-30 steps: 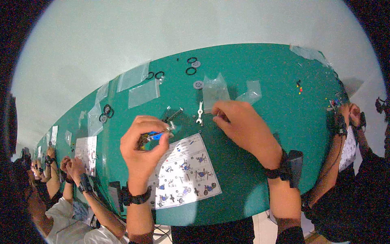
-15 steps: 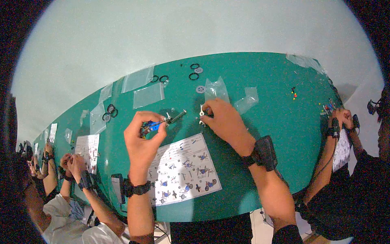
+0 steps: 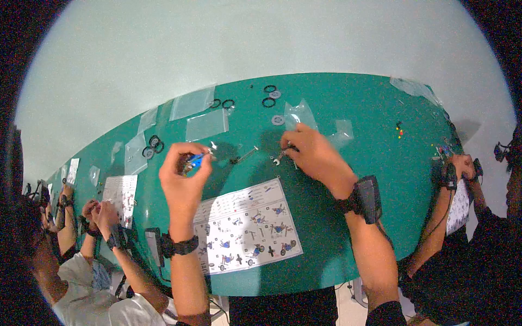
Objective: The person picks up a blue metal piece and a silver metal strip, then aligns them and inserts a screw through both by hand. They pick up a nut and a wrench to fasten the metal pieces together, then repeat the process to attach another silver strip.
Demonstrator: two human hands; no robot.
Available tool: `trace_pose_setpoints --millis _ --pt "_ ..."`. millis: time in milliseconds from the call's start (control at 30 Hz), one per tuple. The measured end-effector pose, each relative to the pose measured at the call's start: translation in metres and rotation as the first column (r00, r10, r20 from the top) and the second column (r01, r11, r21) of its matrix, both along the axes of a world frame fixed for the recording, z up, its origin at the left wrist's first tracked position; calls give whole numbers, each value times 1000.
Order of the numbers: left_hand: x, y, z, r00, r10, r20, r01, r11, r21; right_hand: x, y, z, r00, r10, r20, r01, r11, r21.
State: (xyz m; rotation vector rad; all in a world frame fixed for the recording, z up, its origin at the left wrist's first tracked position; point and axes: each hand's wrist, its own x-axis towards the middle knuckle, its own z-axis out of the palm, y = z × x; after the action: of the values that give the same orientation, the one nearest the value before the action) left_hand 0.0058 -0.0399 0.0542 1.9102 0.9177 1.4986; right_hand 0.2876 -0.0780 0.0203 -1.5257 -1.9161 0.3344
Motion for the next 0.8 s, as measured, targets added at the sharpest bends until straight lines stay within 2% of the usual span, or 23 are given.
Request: trace_pose_setpoints --millis 67,167,233,267,367,467,567,667,800 --pt "-12 5 4 998 53 35 -52 998 -36 3 -1 -1 1000 -17 -20 17 1000 -23" --pt "-19 9 4 991 79 105 -72 995 -69 9 0 3 995 -32 95 36 999 -38" --pt "-20 10 5 991 91 97 -85 994 -72 10 0 5 995 -94 17 94 996 1" --pt "-19 8 5 993 89 75 -84 994 -68 11 0 6 992 -125 -24 125 992 19" --pt "-16 6 5 996 83 9 -83 996 -45 28 -9 13 978 -208 31 208 978 2" --pt "-15 10 0 995 80 -62 -80 997 6 51 -28 12 961 -274 31 276 953 -125" --pt "-11 9 -3 989 81 -121 -78 996 33 64 -47 19 942 -332 -42 319 929 -185" --pt "-2 4 -3 983 67 -168 -56 996 69 72 -71 27 973 -232 8 217 894 -391" --pt "16 -10 -1 981 19 -191 19 981 194 58 -80 37 963 -228 146 267 891 -368"
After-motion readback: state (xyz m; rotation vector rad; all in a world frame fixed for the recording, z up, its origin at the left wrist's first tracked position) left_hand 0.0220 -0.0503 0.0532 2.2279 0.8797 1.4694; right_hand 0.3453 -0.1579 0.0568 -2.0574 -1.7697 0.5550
